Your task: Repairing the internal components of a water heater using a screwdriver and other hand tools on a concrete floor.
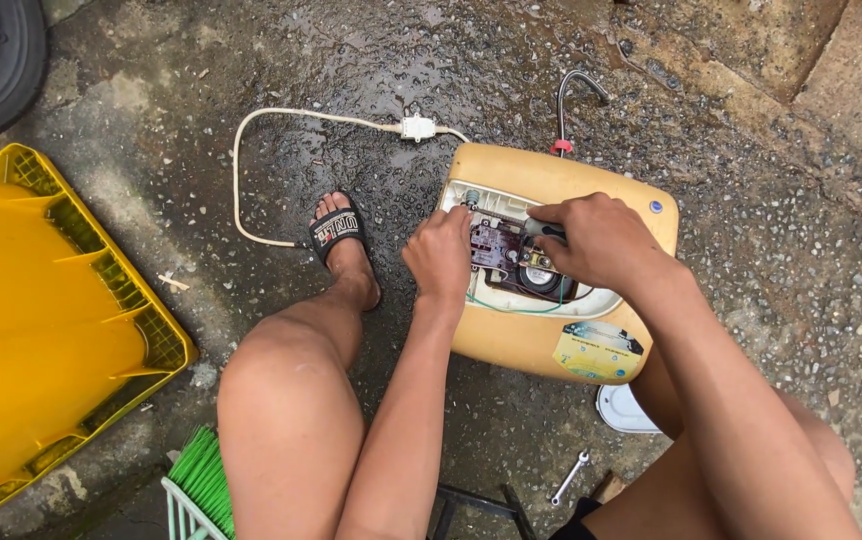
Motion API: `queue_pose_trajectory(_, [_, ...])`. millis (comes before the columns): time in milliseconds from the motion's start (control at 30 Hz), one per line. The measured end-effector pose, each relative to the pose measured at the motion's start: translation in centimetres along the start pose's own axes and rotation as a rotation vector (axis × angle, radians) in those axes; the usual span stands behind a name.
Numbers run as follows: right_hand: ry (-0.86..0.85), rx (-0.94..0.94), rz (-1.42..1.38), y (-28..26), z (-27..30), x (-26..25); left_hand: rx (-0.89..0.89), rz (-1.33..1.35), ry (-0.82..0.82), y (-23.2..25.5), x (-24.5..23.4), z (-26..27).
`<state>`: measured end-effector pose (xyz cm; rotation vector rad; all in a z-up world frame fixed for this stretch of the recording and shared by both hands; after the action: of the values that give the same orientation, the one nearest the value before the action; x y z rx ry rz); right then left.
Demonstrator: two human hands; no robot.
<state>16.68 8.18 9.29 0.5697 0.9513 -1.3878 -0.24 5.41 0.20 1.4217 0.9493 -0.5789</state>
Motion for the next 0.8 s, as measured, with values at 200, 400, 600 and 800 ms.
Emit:
queue_pose_trajectory(200, [-0.033, 0.087, -0.157, 0.3, 0.2, 0.3, -0.043, 0.007, -0.020, 0.0, -0.2, 0.0])
queue_pose_trajectory(400, [-0.058, 0.128, -0.175, 0.1, 0.6, -0.4, -0.056, 0.010, -0.014, 0.3, -0.9, -0.2])
queue_pose_trajectory(600, [-0.013, 0.066, 0.071, 0.2, -2.0, 0.5, -0.058, 0.040, 0.030, 0.3, -1.1, -0.1])
queue_pose_trajectory(800, [0.057, -0.068, 0.443, -4.5, -1.9, -1.3, -0.326, 0.226, 0.034, -2.2, 0.1, 0.2])
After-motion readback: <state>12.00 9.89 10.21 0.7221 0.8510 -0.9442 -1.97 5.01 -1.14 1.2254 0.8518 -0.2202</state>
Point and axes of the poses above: each hand's wrist, its own z-axis away from the middle knuckle, its own x-axis out of the palm, y = z × x, the point moved 9 cm from there along -z, towards the middle knuckle, and after that the axes turned 1 degree about z, right-handed, at the moved point
